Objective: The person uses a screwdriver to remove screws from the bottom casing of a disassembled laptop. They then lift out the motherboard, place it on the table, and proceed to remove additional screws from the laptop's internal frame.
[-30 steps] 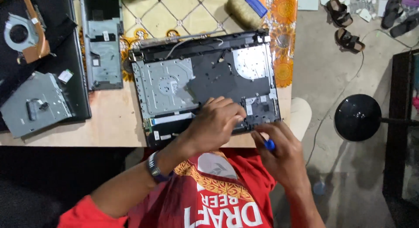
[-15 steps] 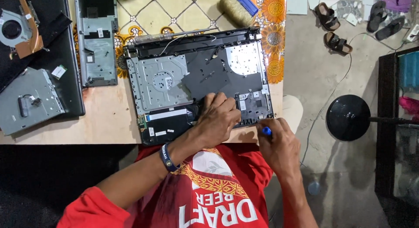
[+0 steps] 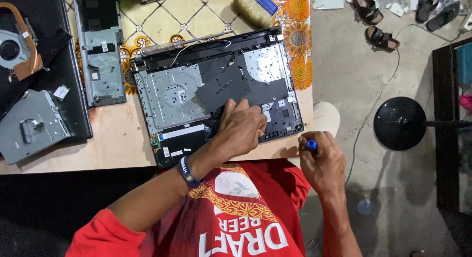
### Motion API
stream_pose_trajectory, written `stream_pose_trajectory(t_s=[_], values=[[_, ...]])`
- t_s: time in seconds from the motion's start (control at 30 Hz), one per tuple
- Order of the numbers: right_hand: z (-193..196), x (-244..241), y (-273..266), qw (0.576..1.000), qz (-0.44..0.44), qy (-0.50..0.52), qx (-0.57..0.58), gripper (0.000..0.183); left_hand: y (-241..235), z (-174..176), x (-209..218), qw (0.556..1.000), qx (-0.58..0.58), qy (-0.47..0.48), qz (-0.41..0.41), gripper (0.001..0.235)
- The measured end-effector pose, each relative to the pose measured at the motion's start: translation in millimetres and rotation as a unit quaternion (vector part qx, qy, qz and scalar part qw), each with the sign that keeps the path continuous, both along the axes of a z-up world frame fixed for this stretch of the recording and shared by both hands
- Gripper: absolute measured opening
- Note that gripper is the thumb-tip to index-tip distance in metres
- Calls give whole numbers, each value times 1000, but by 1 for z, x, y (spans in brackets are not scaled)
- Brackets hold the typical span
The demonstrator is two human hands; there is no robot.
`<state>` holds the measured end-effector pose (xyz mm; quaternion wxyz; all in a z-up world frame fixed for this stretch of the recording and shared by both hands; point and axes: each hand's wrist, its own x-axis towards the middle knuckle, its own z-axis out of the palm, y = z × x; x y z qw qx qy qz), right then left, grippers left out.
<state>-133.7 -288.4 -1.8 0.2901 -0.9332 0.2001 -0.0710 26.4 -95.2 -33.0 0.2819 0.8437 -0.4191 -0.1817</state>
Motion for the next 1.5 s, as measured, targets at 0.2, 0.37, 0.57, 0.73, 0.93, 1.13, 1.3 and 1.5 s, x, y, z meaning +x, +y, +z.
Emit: stream_pose_trajectory(t_s=[0.2,0.37,0.57,0.73,0.93,1.13,1.3,1.5], values=[[18,3,-4,998,1,-54,35,8,-20,9,13,994,106,24,-8,23],[63,7,-11,983,-1,-155,102,12,-23,7,24,985,153,68,-38,14],[100,2,-7,976,-58,-176,112,21,-25,57,23,966,233,114,-13,28],[110,6,9,948,-111,-219,203,10,-23,49,23,970,220,105,-15,27],[116,7,11,944,-97,-245,201,10,-22,48,24,971,219,91,-29,29],[112,8,14,927,-105,-277,229,12,-20,49,19,974,213,77,-29,22],[140,8,26,861,-158,-349,334,15,-21,48,11,975,215,44,-27,26],[149,16,26,789,19,-386,479,33,-13,36,16,983,159,89,28,33]])
